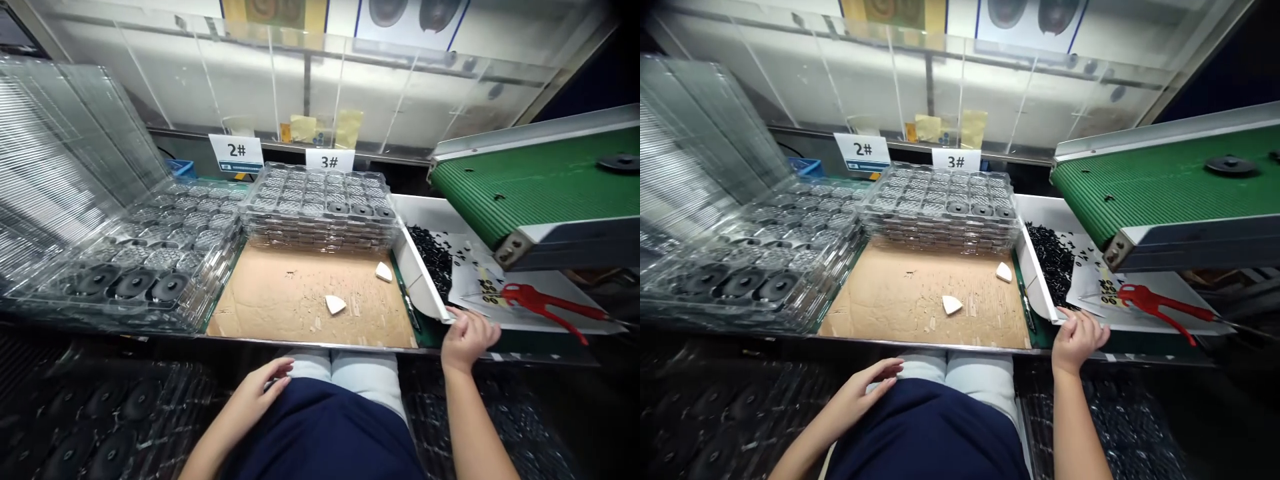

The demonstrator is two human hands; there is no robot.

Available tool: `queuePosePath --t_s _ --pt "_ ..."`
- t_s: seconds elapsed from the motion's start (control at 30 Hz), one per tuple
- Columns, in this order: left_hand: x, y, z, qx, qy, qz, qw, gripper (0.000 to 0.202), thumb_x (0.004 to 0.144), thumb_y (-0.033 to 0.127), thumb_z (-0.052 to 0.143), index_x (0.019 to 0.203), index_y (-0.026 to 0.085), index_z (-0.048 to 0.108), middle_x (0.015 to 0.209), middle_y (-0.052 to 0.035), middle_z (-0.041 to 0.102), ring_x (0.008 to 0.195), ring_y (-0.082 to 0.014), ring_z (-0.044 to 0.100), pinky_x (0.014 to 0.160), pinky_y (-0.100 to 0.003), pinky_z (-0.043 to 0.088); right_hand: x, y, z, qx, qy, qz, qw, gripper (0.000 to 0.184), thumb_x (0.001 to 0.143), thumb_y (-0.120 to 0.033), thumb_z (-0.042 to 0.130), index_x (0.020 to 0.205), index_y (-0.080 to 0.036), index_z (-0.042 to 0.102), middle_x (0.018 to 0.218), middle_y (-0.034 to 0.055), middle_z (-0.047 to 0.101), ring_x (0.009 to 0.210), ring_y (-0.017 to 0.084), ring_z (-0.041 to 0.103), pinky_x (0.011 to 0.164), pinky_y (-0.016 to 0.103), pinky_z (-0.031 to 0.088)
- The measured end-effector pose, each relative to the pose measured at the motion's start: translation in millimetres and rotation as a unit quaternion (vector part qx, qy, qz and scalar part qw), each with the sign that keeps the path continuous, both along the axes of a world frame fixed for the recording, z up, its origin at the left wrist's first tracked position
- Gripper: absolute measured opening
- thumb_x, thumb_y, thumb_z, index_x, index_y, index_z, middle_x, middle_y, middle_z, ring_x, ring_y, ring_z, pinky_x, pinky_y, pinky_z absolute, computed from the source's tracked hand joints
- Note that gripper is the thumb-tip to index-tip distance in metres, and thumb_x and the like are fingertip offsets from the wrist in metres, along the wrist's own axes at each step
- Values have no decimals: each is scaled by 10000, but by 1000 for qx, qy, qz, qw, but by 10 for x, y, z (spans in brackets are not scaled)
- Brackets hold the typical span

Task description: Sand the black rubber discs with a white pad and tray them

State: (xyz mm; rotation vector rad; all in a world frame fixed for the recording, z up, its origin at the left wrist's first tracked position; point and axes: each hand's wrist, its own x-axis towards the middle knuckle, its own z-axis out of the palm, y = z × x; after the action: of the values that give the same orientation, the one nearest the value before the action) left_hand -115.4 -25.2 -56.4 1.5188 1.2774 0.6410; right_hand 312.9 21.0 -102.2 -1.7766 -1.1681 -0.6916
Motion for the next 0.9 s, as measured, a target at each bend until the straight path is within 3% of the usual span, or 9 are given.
queuePosePath --t_s 0.2,0.4,0.5,0.6,0.73,0.9 --pt "-76 371 -95 9 -32 70 997 318 823 402 513 1013 202 671 957 -74 744 839 -219 709 780 -344 577 -52 60 14 31 -2 -30 999 697 952 -618 151 738 -167 637 702 44 611 930 214 593 1005 470 272" --pt "-14 926 -187 40 -31 118 992 345 851 396 478 1012 142 646 851 -91 739 553 -153 648 598 -294 578 -104 116 15 53 -6 -75 996 731 936 -570 111 603 -179 631 648 108 597 839 271 616 969 514 320" --pt "57 1110 -291 66 -19 145 987 354 879 388 440 1034 132 629 879 -97 731 547 -140 632 601 -290 575 -130 163 -4 84 -14 -98 992 710 930 -550 115 600 -183 626 624 116 582 826 292 622 961 531 343" --pt "116 1160 -390 94 6 150 984 329 894 364 432 1044 155 636 891 -88 731 643 -162 670 634 -288 578 -138 231 -27 132 -24 -121 984 681 917 -535 123 584 -201 614 591 119 556 826 315 628 945 542 372" --pt "140 1121 -421 141 45 114 982 225 864 315 501 973 233 681 926 -42 736 885 -201 682 823 -323 547 -109 326 -59 194 -34 -143 970 647 890 -505 115 528 -243 582 526 116 512 792 345 637 892 569 405" --pt "133 1118 -407 173 81 94 977 225 890 280 474 1005 230 661 916 -31 735 865 -187 687 803 -306 544 -61 377 -103 233 -49 -160 958 660 869 -506 75 510 -249 567 559 136 548 784 358 643 875 583 415"
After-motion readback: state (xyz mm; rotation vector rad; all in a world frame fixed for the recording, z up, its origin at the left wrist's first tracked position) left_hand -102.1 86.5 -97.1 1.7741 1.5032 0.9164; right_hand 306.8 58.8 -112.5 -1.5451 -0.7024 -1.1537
